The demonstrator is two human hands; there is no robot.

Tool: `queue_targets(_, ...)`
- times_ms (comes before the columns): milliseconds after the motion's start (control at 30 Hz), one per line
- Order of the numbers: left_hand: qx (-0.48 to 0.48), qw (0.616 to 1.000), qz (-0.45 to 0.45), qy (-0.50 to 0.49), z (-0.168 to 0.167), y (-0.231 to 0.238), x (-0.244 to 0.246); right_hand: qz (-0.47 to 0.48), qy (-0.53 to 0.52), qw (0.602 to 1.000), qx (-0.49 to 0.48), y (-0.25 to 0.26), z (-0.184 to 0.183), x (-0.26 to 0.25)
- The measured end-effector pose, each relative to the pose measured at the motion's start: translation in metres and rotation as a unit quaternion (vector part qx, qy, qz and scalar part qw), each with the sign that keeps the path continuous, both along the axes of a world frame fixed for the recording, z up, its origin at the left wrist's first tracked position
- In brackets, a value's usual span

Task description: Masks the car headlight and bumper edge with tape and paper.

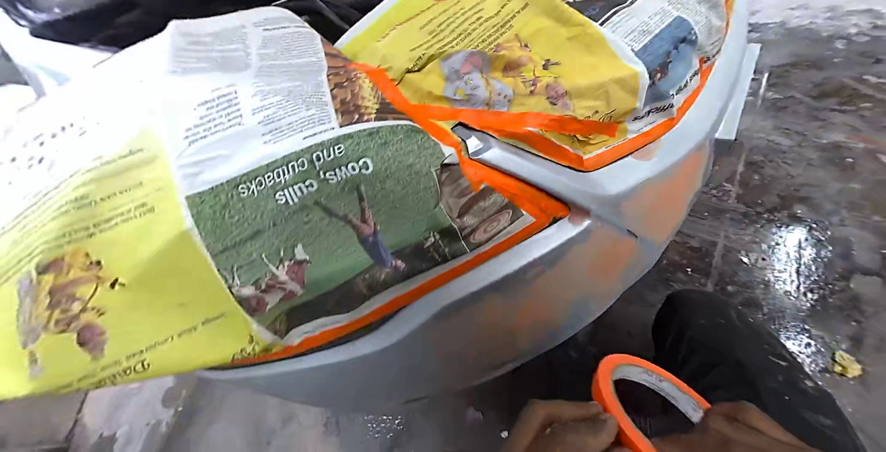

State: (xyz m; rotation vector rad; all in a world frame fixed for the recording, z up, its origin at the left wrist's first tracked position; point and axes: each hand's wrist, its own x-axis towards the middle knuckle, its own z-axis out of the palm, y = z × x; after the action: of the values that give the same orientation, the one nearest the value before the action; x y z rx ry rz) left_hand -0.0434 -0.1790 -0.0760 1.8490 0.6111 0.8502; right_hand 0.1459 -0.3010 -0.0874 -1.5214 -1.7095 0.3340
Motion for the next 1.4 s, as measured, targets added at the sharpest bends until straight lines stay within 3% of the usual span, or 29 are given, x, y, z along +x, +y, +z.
queue_targets(133,-0.003,0.999,0.031,-0.015,-0.005,-0.005,-0.02,0.005,-0.03,0.999,0.016,0.009,0.002,-0.019)
queue_targets(433,-0.217,0.976,-0.009,-0.025,-0.002,-0.002,-0.049,0.05,-0.099,0.993,0.029,0.009,0.001,-0.035)
queue_targets(567,-0.249,0.968,-0.034,-0.024,0.002,0.0,-0.052,0.041,-0.125,0.991,0.037,0.009,0.003,-0.041)
queue_targets(667,-0.232,0.972,-0.022,-0.021,0.006,0.0,-0.053,0.02,-0.149,0.987,0.053,0.013,0.006,-0.046)
queue_targets(833,-0.118,0.991,0.057,-0.014,0.002,0.006,-0.057,0.0,-0.171,0.982,0.08,0.02,0.006,-0.053)
queue_targets(1033,-0.099,0.995,0.014,0.026,0.003,0.02,-0.061,-0.019,-0.191,0.974,0.116,0.031,0.005,-0.056)
queue_targets(1100,0.004,0.999,0.023,0.04,0.002,0.034,-0.064,-0.023,-0.186,0.975,0.123,0.033,0.006,-0.055)
queue_targets(1133,0.116,0.989,0.067,0.062,0.003,0.048,-0.065,-0.03,-0.185,0.974,0.129,0.035,0.006,-0.054)
queue_targets(1233,0.457,0.856,0.221,0.102,0.013,0.113,-0.069,-0.061,-0.196,0.966,0.158,0.038,0.006,-0.047)
queue_targets(1300,0.554,0.792,0.232,0.111,0.026,0.154,-0.071,-0.067,-0.198,0.964,0.168,0.037,0.006,-0.042)
queue_targets(1400,0.625,0.74,0.217,0.124,0.045,0.177,-0.065,-0.065,-0.191,0.967,0.157,0.035,0.007,-0.037)
